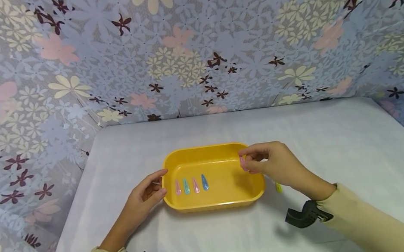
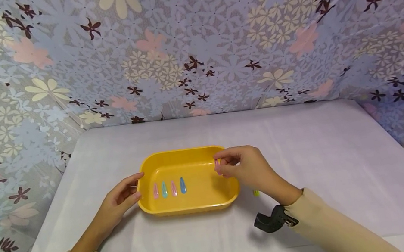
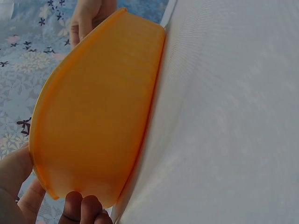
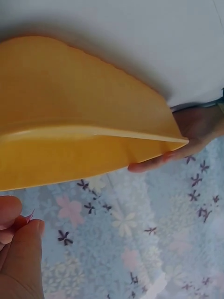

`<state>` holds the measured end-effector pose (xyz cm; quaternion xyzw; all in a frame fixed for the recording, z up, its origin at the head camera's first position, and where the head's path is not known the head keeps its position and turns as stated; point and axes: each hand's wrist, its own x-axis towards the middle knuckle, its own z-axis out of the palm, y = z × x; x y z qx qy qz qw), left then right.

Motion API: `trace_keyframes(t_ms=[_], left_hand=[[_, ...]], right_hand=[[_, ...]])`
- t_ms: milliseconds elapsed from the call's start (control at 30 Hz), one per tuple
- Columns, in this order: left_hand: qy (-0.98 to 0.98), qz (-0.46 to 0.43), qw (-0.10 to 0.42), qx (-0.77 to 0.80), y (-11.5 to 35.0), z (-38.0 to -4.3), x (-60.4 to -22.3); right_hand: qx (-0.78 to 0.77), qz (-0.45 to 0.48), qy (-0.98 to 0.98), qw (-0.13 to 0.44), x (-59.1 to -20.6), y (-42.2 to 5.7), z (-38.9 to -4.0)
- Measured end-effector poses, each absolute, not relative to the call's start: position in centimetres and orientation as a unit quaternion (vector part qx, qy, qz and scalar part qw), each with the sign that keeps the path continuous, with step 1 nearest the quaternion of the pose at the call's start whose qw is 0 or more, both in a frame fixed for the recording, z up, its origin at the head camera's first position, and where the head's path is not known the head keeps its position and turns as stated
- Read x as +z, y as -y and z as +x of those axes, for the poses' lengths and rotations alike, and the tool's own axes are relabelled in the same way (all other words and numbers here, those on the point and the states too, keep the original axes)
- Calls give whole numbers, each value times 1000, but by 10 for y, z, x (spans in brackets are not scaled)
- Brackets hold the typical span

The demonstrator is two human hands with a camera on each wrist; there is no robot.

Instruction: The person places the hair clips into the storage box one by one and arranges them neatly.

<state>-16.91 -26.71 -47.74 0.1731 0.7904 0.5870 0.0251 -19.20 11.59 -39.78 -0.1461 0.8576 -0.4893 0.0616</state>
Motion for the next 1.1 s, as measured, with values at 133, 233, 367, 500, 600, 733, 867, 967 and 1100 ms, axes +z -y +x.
trace_keyframes(t_ms=[133, 233, 367, 500, 600, 733, 867, 967, 1100], left_hand=[[-789, 173, 30, 589, 268, -169, -477], [-789, 175, 29, 588, 267, -170, -476], [-791, 182, 24, 584, 267, -170, -477], [-792, 184, 22, 582, 267, -170, -477], [-793, 182, 23, 581, 268, -170, -477], [-792, 181, 24, 583, 268, -169, -476], [-790, 178, 26, 585, 268, -169, -475], [-791, 176, 28, 585, 268, -169, -475], [-792, 173, 30, 585, 268, -169, -475]], right_hand=[[-490, -146, -857, 69, -398, -103, -195], [-498, -146, -851, 78, -399, -96, -198], [-495, -157, -850, 88, -401, -86, -201], [-476, -175, -856, 97, -405, -75, -204], [-471, -182, -856, 114, -409, -67, -207], [-464, -187, -856, 128, -413, -58, -210], [-446, -192, -865, 126, -419, -51, -215], [-413, -199, -881, 117, -425, -46, -218], [-383, -204, -893, 120, -432, -39, -221]])
